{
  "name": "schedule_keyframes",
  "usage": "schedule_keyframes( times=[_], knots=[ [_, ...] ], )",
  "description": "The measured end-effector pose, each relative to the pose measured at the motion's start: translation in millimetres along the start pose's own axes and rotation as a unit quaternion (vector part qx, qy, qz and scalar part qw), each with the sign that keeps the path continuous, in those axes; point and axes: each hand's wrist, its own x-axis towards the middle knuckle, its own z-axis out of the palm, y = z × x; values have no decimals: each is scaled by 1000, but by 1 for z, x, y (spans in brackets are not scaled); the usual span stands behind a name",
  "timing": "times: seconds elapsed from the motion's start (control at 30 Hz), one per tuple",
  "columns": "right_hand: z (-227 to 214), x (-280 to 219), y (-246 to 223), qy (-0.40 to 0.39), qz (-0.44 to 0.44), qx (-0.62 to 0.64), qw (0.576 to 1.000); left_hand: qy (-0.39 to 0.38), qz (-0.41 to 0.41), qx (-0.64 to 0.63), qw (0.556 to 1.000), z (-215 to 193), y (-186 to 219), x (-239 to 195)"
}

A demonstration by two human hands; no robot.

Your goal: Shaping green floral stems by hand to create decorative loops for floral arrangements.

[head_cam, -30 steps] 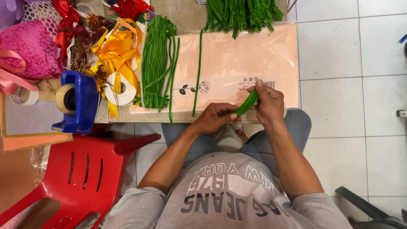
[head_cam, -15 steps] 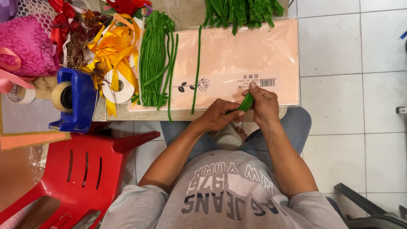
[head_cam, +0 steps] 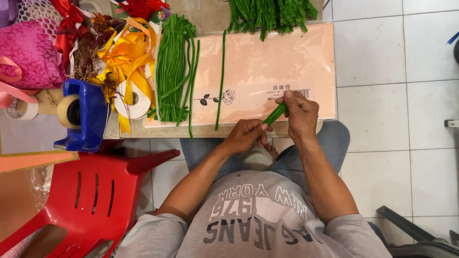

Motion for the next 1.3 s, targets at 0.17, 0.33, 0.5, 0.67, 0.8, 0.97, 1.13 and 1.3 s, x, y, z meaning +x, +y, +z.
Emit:
schedule_keyframes(
  times=[0.17,0.33,0.5,0.67,0.8,0.97,1.13,1.3],
  knots=[
    [-2,4,0,6,-7,-17,1000,-4,-7,18,1000,2,6,4],
    [-2,7,-2,24,22,-4,999,-14,-35,-1,999,4,-2,-1],
    [-2,12,-2,20,102,-7,995,-77,30,44,996,1,4,-6],
    [-4,23,-11,1,117,-34,993,-93,16,9,995,3,-8,-4],
    [-7,30,-18,-29,159,-23,987,-52,15,-15,998,3,-25,-1],
    [-11,33,-17,-68,187,-18,980,-71,11,5,997,6,-9,0],
    [-3,32,-17,-41,168,-85,981,-118,26,86,989,14,22,2],
    [-2,36,-23,-35,179,-50,982,-48,40,38,997,18,9,7]
  ],
)
